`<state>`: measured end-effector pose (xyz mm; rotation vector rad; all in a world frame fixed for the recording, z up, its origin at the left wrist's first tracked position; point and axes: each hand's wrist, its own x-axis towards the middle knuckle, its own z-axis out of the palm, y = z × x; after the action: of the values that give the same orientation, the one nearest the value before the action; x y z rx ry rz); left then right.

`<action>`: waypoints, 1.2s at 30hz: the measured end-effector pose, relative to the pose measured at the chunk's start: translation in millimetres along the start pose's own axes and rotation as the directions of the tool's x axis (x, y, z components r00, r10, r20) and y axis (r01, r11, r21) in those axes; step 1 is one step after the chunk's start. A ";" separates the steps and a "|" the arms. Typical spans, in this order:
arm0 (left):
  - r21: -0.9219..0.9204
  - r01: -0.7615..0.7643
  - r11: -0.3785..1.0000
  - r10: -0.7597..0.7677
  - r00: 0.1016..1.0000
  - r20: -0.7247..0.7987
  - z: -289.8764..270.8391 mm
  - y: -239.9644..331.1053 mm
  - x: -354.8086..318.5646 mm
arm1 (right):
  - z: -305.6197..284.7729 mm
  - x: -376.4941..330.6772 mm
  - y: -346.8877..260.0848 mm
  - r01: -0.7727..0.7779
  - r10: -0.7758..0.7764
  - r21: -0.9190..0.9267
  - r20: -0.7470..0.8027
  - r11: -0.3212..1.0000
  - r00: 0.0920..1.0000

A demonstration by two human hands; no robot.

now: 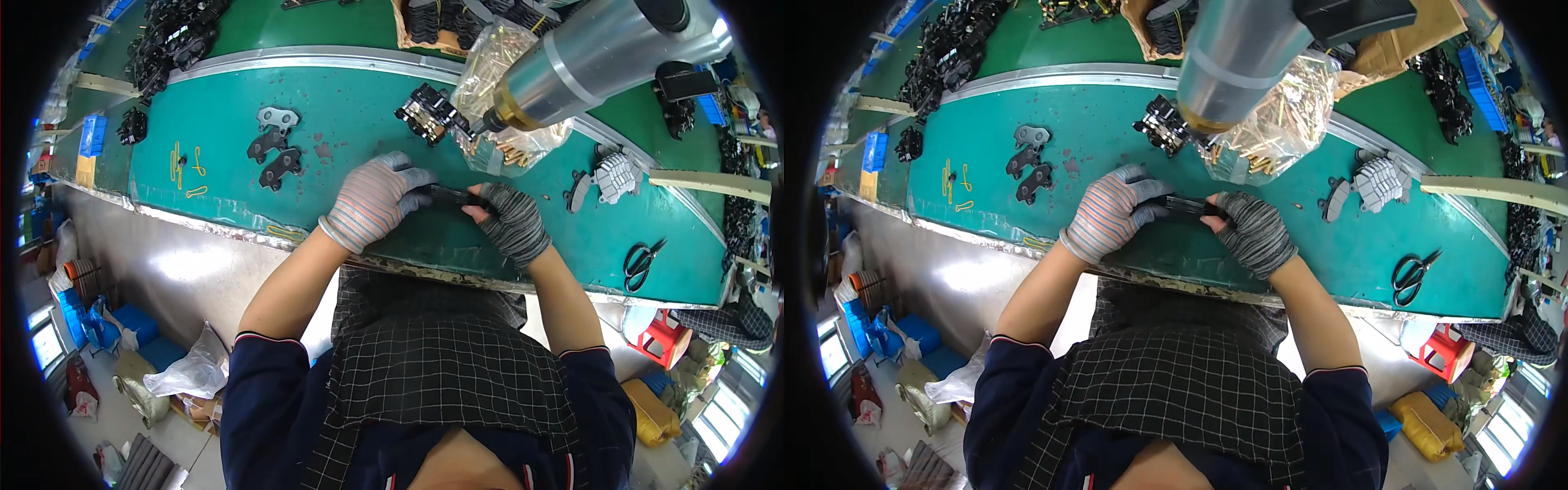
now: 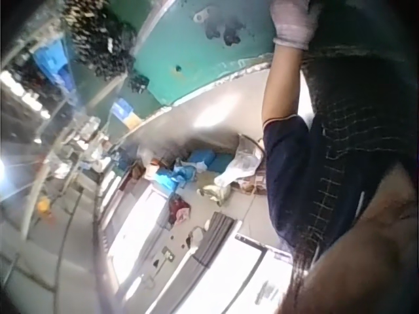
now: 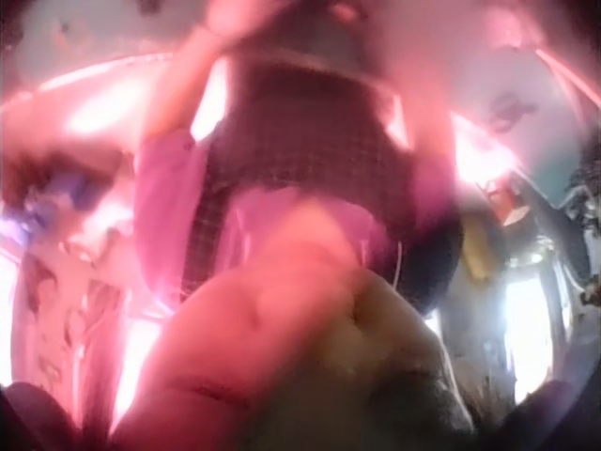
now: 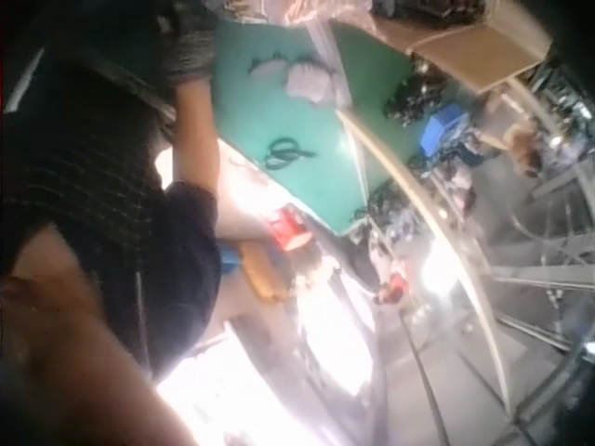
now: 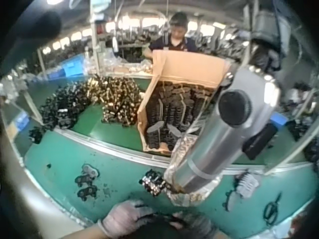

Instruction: Assembling brake pad components using an electric screwdriver at a factory workstation.

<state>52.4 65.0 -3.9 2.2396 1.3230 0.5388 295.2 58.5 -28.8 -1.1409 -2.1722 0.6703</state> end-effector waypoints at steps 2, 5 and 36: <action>0.021 0.006 1.000 -0.007 1.000 0.010 -12.2 -5.5 6.8 | 4.1 10.6 -1.4 0.075 -0.076 -0.033 -0.023 0.997 0.997; 0.053 -0.059 0.997 0.062 0.996 -0.062 -44.5 -14.3 24.0 | 20.3 25.8 -15.8 -0.017 0.024 0.037 -0.207 0.999 0.978; 0.193 0.032 0.981 0.002 0.986 -0.169 -32.4 -18.9 29.3 | 18.3 68.5 -1.5 -0.116 0.113 -0.117 -0.036 0.986 0.993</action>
<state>34.7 105.4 13.8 2.3831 1.5358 0.6285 250.2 112.9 -22.5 -1.3376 -2.1595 0.5750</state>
